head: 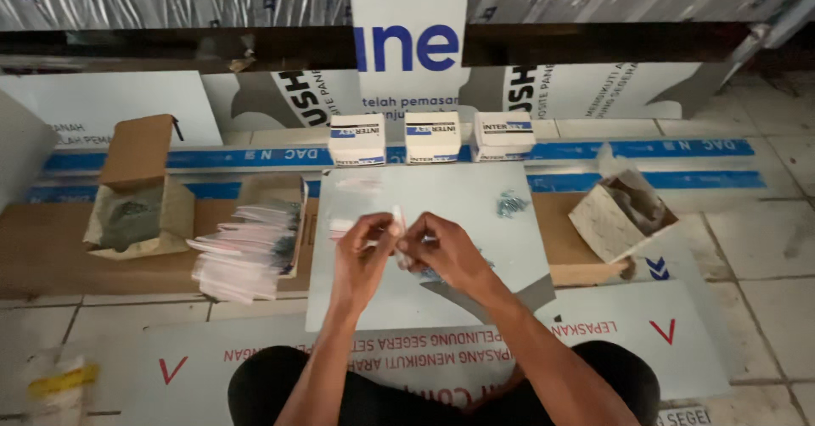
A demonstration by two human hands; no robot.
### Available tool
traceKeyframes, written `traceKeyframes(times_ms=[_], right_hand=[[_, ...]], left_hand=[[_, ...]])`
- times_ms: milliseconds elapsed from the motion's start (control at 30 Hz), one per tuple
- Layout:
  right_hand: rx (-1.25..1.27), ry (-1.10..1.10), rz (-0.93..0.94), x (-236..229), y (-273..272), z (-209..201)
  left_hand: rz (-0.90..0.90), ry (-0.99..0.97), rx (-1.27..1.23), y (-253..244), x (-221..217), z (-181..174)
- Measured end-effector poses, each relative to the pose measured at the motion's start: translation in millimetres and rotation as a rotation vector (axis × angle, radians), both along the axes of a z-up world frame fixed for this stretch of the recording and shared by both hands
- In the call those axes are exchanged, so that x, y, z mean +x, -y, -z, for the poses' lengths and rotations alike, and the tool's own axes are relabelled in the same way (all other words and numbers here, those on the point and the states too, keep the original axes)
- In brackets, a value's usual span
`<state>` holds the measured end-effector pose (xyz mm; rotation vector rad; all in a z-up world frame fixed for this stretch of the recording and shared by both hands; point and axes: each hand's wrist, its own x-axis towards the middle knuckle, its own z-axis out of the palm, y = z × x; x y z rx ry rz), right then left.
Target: The person picks up screws from a white board and places them into small plastic bags, then sets the bags aside.
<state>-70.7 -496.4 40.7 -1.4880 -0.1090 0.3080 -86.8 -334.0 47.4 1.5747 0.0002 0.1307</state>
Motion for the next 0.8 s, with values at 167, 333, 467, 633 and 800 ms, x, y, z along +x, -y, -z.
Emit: traceKeyframes(times_ms=[167, 333, 467, 633, 800], right_hand=[[-0.089, -0.012, -0.03, -26, 35, -11], [0.033, -0.119, 0.002, -32, 50, 3], [0.104, -0.188, 0.046, -33, 56, 20], [0.104, -0.177, 0.057, -34, 58, 29], [0.101, -0.144, 0.1, -36, 55, 26]], left_hand=[[0.076, -0.041, -0.029, 28, -14, 1], [0.065, 0.026, 0.091, 43, -20, 1], [0.042, 0.069, 0.168, 53, -23, -2], [0.026, 0.077, 0.141, 60, -33, -7], [0.026, 0.134, 0.133, 61, -31, 4]])
